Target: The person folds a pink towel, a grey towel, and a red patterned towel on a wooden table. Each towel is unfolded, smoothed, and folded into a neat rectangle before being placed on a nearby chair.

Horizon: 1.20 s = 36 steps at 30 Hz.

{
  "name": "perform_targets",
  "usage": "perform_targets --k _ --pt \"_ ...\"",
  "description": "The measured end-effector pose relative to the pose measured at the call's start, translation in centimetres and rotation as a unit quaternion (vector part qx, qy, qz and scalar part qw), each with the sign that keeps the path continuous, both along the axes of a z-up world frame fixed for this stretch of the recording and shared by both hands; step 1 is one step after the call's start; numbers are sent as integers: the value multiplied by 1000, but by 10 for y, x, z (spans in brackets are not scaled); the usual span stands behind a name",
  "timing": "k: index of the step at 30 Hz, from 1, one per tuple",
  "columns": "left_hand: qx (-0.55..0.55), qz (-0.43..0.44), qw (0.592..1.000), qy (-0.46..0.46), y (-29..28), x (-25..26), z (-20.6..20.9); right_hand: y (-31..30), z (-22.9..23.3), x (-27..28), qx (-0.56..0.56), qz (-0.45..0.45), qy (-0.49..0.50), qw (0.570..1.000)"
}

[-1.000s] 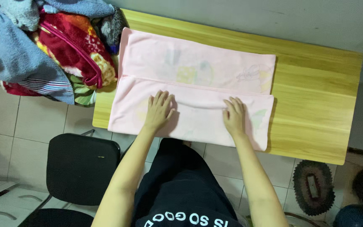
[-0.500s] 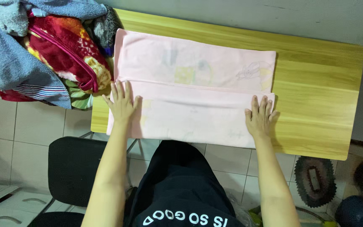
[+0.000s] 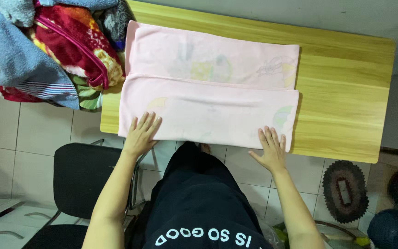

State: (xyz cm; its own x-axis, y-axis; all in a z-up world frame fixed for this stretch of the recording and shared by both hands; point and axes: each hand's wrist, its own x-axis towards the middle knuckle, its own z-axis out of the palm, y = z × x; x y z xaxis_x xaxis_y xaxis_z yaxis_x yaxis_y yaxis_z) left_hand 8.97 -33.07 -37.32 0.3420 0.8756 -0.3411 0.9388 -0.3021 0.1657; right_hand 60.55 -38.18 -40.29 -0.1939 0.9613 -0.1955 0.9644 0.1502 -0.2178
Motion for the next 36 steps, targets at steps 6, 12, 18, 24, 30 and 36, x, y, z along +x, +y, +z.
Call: perform_targets --k 6,12,18,24,30,36 --pt "31 -3 1000 5 -16 -27 -9 -13 3 33 -21 -6 -46 999" --pt "162 1 985 -60 -17 -36 0 -25 5 43 98 -43 27 994" --pt "239 15 958 -156 -3 -49 49 -23 11 68 183 -47 63 980" --pt "336 53 921 -188 69 -62 87 60 17 101 229 -71 -3 971" --pt "360 59 906 -214 172 -60 91 179 62 84 305 -29 27 951" --pt "302 100 936 -151 258 -50 65 260 80 55 197 -76 36 977"
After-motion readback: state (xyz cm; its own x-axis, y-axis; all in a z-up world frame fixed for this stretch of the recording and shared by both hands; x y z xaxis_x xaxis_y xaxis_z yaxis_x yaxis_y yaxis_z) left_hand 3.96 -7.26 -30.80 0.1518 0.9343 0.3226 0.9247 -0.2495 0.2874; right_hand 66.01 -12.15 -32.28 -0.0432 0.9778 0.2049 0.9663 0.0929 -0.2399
